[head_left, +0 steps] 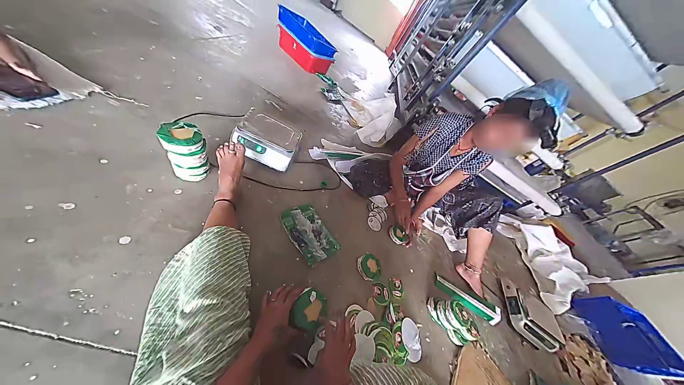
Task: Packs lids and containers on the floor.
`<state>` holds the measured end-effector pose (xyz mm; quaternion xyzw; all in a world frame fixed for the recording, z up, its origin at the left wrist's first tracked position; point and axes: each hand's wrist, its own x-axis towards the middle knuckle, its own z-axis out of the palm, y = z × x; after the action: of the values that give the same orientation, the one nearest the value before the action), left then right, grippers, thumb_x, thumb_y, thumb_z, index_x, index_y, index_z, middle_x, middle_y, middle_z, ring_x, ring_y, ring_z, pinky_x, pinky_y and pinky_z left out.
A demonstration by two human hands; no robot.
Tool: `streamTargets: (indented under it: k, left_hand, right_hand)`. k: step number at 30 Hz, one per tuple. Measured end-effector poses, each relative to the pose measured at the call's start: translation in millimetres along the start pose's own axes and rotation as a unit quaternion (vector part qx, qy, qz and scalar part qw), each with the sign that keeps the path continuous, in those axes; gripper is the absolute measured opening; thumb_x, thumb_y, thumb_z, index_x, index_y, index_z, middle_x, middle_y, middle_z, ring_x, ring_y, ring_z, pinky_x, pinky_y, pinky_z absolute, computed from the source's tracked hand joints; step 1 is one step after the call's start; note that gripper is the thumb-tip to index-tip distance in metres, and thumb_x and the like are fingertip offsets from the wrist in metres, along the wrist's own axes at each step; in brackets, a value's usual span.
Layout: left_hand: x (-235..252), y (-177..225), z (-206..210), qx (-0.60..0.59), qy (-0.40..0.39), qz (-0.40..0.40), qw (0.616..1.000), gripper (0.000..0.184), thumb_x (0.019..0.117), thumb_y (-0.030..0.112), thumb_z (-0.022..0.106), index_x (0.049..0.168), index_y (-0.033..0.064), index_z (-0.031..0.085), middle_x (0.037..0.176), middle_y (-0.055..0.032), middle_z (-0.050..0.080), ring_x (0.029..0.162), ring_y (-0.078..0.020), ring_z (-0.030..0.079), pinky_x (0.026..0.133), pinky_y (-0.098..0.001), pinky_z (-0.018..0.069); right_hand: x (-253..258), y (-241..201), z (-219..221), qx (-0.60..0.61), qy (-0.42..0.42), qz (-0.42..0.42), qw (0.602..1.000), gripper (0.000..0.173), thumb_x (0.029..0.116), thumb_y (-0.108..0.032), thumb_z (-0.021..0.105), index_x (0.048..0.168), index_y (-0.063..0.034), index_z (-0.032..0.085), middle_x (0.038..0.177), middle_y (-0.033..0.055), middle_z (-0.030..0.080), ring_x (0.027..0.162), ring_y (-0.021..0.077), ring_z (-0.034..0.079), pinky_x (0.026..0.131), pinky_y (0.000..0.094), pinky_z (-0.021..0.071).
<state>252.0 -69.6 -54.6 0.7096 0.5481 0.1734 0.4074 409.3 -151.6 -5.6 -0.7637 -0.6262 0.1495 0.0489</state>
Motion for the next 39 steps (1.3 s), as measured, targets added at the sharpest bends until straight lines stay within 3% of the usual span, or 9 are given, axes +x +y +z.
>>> streamTargets:
  k: [4,9,13,17,20,25,29,33,39]
  left_hand:
    - [-1,0,3,-0.021,0.006,0.002,1.0,0.097,0.0681,0.039,0.092,0.152,0.0173,0.049,0.158,-0.017,0.044,0.151,-0.0414,0.031,0.12,-0.0699,0.0141]
    - [-6,11,-11,-0.019,-0.025,-0.011,0.999,0.095,0.073,0.037,0.089,0.155,0.0185,0.046,0.161,-0.0152,0.04,0.153,-0.0402,0.027,0.122,-0.0678,0.0089]
    - [-1,10,-10,-0.016,-0.033,-0.013,0.999,0.093,0.0738,0.036,0.087,0.155,0.0206,0.045,0.163,-0.0138,0.037,0.154,-0.0403,0.024,0.121,-0.0696,0.0077]
    - [-9,21,-23,-0.029,-0.042,-0.02,0.998,0.083,0.0809,0.034,0.082,0.154,0.0176,0.047,0.161,-0.0142,0.041,0.153,-0.0404,0.026,0.121,-0.0694,0.0077]
    - [-3,7,-9,-0.036,-0.012,-0.006,0.999,0.08,0.0787,0.03,0.084,0.151,0.0187,0.051,0.158,-0.0152,0.045,0.152,-0.0405,0.029,0.119,-0.0718,0.0094]
    - [0,1,1,-0.047,-0.014,-0.01,0.999,0.091,0.0718,0.032,0.09,0.152,0.0211,0.049,0.159,-0.0146,0.043,0.153,-0.0394,0.027,0.119,-0.0734,0.0085]
    - [-1,0,-1,-0.046,-0.01,-0.005,0.999,0.089,0.0731,0.035,0.089,0.152,0.0207,0.05,0.159,-0.0146,0.043,0.153,-0.0392,0.027,0.119,-0.0724,0.0076]
    - [-1,1,-2,-0.047,-0.004,-0.01,0.999,0.073,0.085,0.035,0.079,0.151,0.0218,0.051,0.159,-0.013,0.043,0.153,-0.038,0.028,0.119,-0.0712,0.0081]
    - [0,1,-2,-0.051,-0.014,-0.01,0.999,0.091,0.0711,0.035,0.091,0.151,0.0193,0.05,0.159,-0.0148,0.043,0.153,-0.0396,0.027,0.118,-0.0732,0.0091]
  right_hand:
    - [-13,-9,-5,0.057,0.038,-0.006,0.998,0.047,0.0829,0.003,0.064,0.129,-0.0046,0.069,0.157,0.0337,0.036,0.145,0.0593,0.029,0.111,0.0758,0.0241]
    - [9,-11,-8,0.011,-0.024,0.033,0.999,0.055,0.088,0.0,0.064,0.143,-0.0049,0.059,0.162,0.0302,0.03,0.151,0.054,0.022,0.115,0.0726,0.0212]
    - [-13,-21,-13,0.062,-0.014,-0.029,0.998,0.048,0.082,0.001,0.064,0.129,-0.0005,0.068,0.158,0.0354,0.033,0.146,0.059,0.026,0.11,0.0762,0.0244]
    - [15,-33,-6,-0.101,0.1,-0.148,0.979,0.061,0.0763,0.005,0.07,0.136,-0.0068,0.065,0.152,0.0323,0.045,0.142,0.0594,0.036,0.104,0.0821,0.0262]
    - [9,-33,1,-0.242,0.095,-0.235,0.937,0.059,0.0818,0.002,0.069,0.14,-0.0016,0.062,0.151,0.0177,0.054,0.142,0.0436,0.047,0.109,0.0747,0.0313]
    - [7,-41,-33,-0.194,0.123,-0.201,0.952,0.034,0.0767,0.002,0.074,0.109,-0.0084,0.079,0.144,0.0261,0.058,0.138,0.0516,0.048,0.107,0.0784,0.0291]
    - [33,-39,-25,-0.144,-0.014,-0.117,0.983,0.071,0.0817,0.007,0.066,0.146,-0.0233,0.059,0.162,0.0279,0.032,0.151,0.0546,0.02,0.115,0.0772,0.0139]
    - [17,-18,2,-0.242,0.135,-0.272,0.922,0.074,0.0712,0.007,0.074,0.137,-0.0271,0.068,0.145,0.0232,0.058,0.134,0.0543,0.051,0.101,0.0789,0.0349]
    - [48,5,-10,-0.252,0.112,-0.342,0.898,0.076,0.0731,0.01,0.074,0.138,-0.0277,0.067,0.147,0.0151,0.059,0.136,0.0449,0.054,0.106,0.0718,0.0377]
